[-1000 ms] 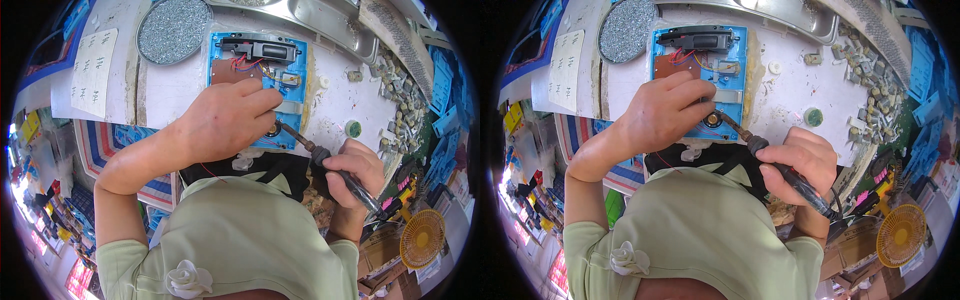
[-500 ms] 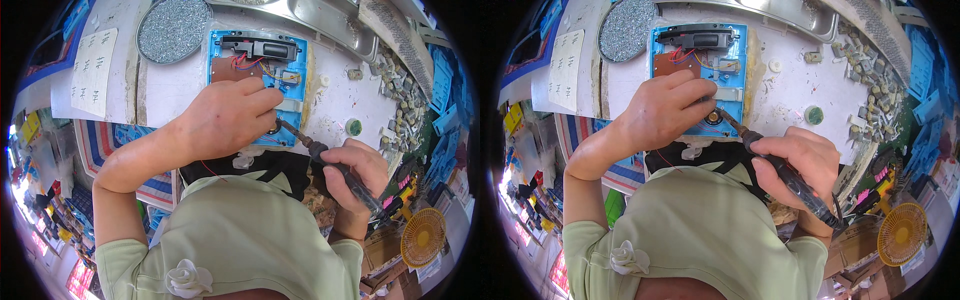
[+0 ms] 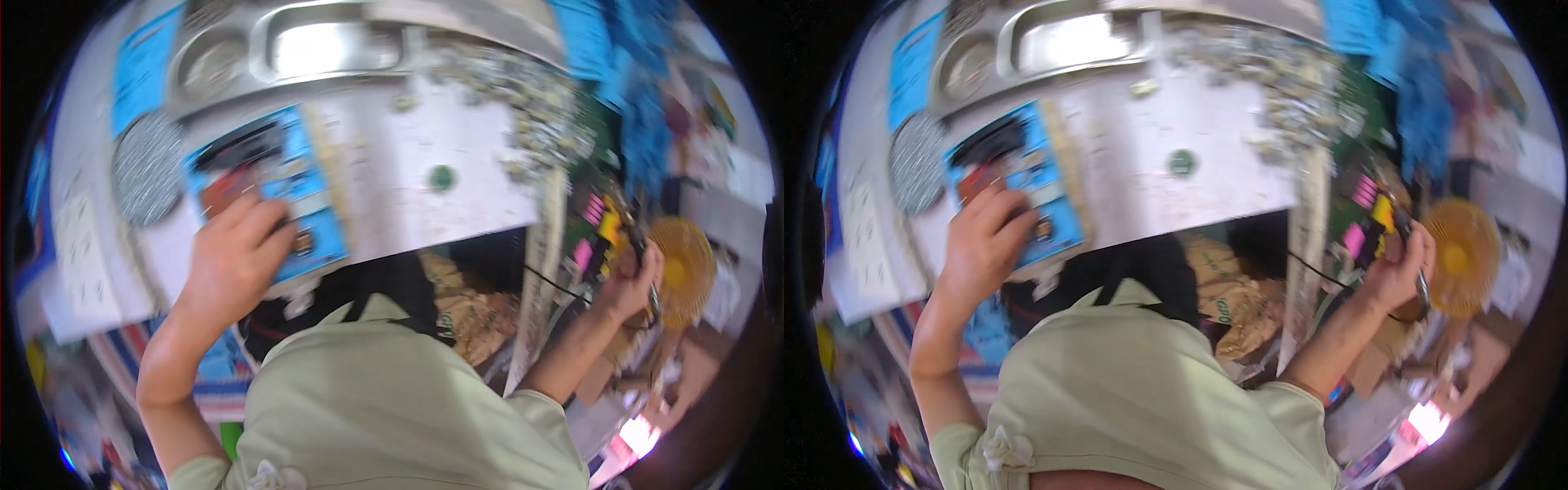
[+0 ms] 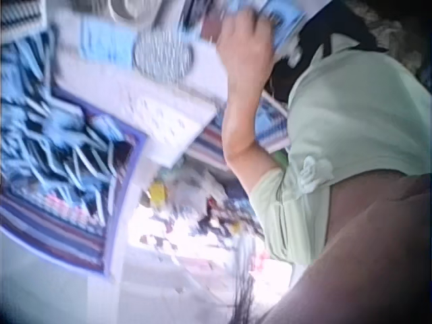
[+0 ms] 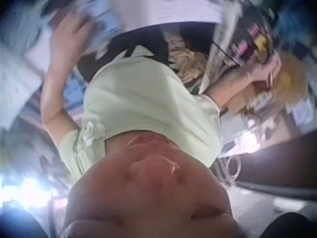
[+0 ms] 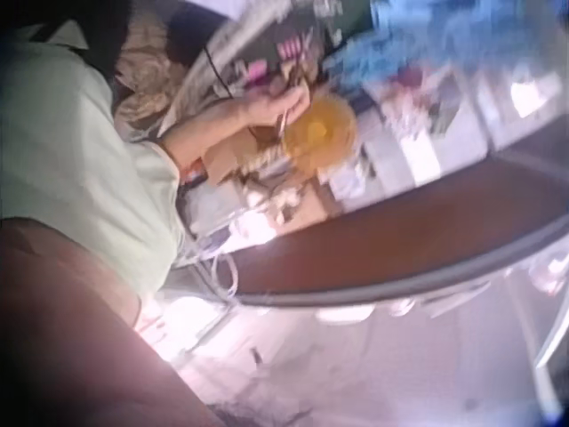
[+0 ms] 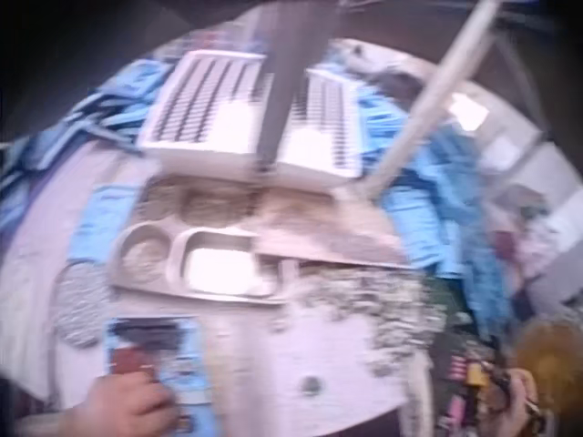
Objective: Soldering wires and components inside a blue electronic device shell and then securing parts with an electric screwdriver.
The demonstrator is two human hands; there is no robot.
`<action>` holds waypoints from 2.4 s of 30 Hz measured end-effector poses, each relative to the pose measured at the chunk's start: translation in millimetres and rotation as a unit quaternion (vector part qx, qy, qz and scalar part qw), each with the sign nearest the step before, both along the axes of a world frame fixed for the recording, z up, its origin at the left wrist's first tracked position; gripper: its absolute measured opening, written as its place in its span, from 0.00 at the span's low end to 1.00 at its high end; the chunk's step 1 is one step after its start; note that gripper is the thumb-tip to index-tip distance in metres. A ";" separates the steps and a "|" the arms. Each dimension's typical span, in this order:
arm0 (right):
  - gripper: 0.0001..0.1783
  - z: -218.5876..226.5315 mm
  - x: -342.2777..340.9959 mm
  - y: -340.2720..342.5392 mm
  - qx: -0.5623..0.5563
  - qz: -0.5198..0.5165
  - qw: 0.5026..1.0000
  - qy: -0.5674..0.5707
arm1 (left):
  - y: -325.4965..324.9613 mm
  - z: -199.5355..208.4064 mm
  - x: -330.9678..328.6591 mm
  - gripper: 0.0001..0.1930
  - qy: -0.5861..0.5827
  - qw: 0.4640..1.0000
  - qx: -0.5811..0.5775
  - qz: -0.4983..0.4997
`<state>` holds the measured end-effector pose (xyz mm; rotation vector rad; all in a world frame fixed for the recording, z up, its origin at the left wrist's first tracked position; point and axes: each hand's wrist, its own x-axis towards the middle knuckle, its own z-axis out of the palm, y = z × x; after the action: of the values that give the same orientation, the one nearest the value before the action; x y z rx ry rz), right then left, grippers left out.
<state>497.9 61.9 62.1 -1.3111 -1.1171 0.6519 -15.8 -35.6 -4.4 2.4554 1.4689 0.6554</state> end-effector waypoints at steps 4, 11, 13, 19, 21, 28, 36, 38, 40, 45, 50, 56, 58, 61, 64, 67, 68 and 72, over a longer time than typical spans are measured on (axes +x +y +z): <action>0.07 22.5 28.5 -16.4 0.085 -0.130 0.987 -0.037 | -1.5 11.7 4.9 0.17 0.004 1.000 -0.026 0.010; 0.07 2.1 43.8 2.7 0.075 -0.178 0.979 -0.065 | 4.1 10.8 8.0 0.17 0.019 1.000 -0.018 0.004; 0.07 6.8 62.1 -2.2 0.090 -0.160 0.981 -0.059 | 3.3 13.1 12.4 0.17 0.016 1.000 -0.026 0.008; 0.10 -26.6 41.3 21.9 -0.061 -0.165 0.964 -0.197 | -2.3 4.8 3.7 0.19 0.002 1.000 -0.020 0.006; 0.14 -32.3 23.9 19.1 -0.106 -0.140 0.984 -0.016 | -4.0 -2.5 -2.7 0.20 0.000 1.000 -0.019 -0.001; 0.24 -71.1 -86.2 -27.9 -0.200 0.214 0.917 0.272 | -19.6 -2.1 -18.2 0.20 -0.128 0.989 0.008 0.076; 0.08 -70.8 -290.7 -8.3 -0.015 0.396 0.888 -0.232 | -17.0 -6.4 -10.0 0.21 -0.083 0.995 0.003 0.052; 0.06 -70.1 -304.0 -5.2 -0.017 0.411 0.879 -0.241 | -18.6 -6.6 -9.1 0.21 -0.087 0.994 0.007 0.067; 0.06 -70.5 -309.6 -2.3 -0.026 0.414 0.875 -0.251 | -18.6 -8.5 -9.4 0.20 -0.095 0.992 0.017 0.077; 0.09 -69.8 -328.4 1.8 -0.023 0.399 0.864 -0.306 | -21.1 -8.1 -10.0 0.19 -0.113 0.988 0.058 0.091; 0.15 -56.8 -345.4 15.4 -0.024 0.411 0.807 -0.424 | -9.9 -9.5 -6.8 0.18 -0.104 0.983 0.094 0.116; 0.15 -42.2 -354.1 21.1 -0.026 0.418 0.736 -0.531 | 5.2 -8.2 -6.6 0.15 -0.082 0.983 0.112 0.119; 0.14 -37.9 -358.2 16.3 -0.011 0.401 0.724 -0.561 | 6.8 -9.5 -7.6 0.15 -0.075 0.983 0.118 0.119; 0.13 -38.8 -356.4 17.7 0.006 0.406 0.719 -0.564 | 8.6 -10.6 -6.3 0.15 -0.066 0.982 0.126 0.127; 0.12 -44.3 -347.7 23.8 -0.014 0.436 0.759 -0.483 | 10.7 -10.6 -3.0 0.15 -0.045 0.980 0.137 0.138; 0.11 -43.5 -344.4 27.6 -0.134 0.463 0.772 -0.414 | 10.1 -11.3 -2.0 0.15 -0.029 0.980 0.130 0.148; 0.10 -44.4 -345.8 25.1 -0.082 0.446 0.763 -0.461 | 10.9 -12.6 -2.3 0.15 -0.036 0.981 0.128 0.144; 0.09 -43.2 -356.8 13.4 0.054 0.410 0.678 -0.608 | 13.6 -14.1 -2.9 0.14 -0.055 0.982 0.113 0.138</action>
<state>141.0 75.3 18.9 -0.9998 -2.9025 0.2102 -18.7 -22.0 -18.5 2.3447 1.7967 1.0488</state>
